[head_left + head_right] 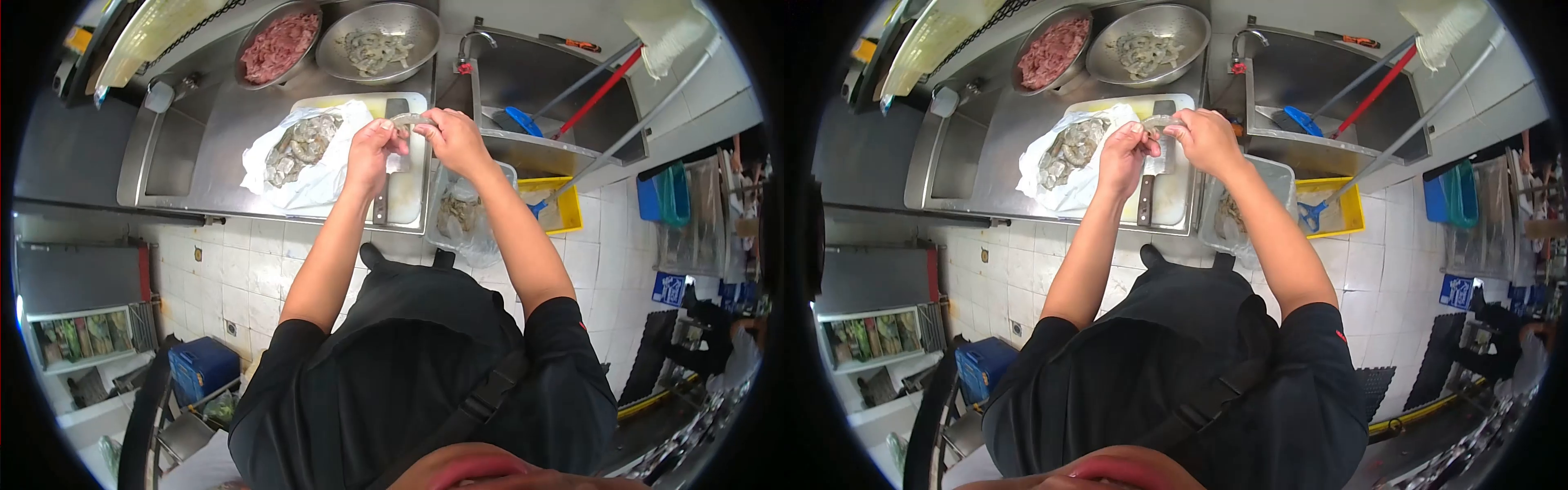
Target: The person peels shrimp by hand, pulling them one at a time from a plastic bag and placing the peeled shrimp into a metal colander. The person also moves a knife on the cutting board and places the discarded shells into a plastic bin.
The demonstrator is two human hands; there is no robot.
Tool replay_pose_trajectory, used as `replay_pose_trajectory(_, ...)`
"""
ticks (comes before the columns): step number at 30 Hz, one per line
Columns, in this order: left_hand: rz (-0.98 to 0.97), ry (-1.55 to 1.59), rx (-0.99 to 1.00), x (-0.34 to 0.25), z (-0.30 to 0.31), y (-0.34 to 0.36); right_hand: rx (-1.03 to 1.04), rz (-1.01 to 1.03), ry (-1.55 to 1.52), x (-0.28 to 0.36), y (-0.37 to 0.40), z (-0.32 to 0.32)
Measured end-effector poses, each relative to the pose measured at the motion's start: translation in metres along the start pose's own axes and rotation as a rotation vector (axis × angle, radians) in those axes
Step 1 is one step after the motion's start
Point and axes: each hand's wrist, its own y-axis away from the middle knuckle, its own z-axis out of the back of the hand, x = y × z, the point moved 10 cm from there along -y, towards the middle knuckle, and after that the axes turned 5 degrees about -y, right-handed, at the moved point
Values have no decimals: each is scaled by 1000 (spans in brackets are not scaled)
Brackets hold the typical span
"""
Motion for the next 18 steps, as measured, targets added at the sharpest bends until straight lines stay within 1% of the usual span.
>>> replay_pose_trajectory(2,29,151,32,8,-10,-3,-49,7,28,-11,6,4)
replay_pose_trajectory(4,70,176,34,16,-19,-6,-155,44,31,-13,13,15)
replay_pose_trajectory(5,111,250,78,23,-27,-6,-159,32,35,-18,16,16)
replay_pose_trajectory(6,152,324,121,29,-34,-6,-118,-70,-125,-32,19,12)
replay_pose_trajectory(7,159,327,129,33,-35,-7,-80,-170,-284,-45,21,9)
replay_pose_trajectory(8,188,363,140,38,-37,-10,-87,-172,-276,-48,24,14)
replay_pose_trajectory(10,220,404,154,39,-43,-14,-133,-334,-386,-64,38,29)
replay_pose_trajectory(11,216,324,167,39,-44,-14,-135,-402,-367,-82,48,33)
replay_pose_trajectory(12,211,244,182,38,-46,-15,-137,-411,-364,-98,61,35)
replay_pose_trajectory(13,215,249,184,39,-48,-17,21,-387,39,-112,73,28)
replay_pose_trajectory(14,229,115,200,44,-50,-17,184,-352,439,-126,88,16)
replay_pose_trajectory(15,242,-18,217,50,-53,-18,124,-332,557,-118,95,22)
replay_pose_trajectory(16,240,-8,219,53,-57,-22,128,-332,567,-119,92,24)
replay_pose_trajectory(18,240,-194,200,63,-60,-22,-179,-460,-429,-123,89,35)
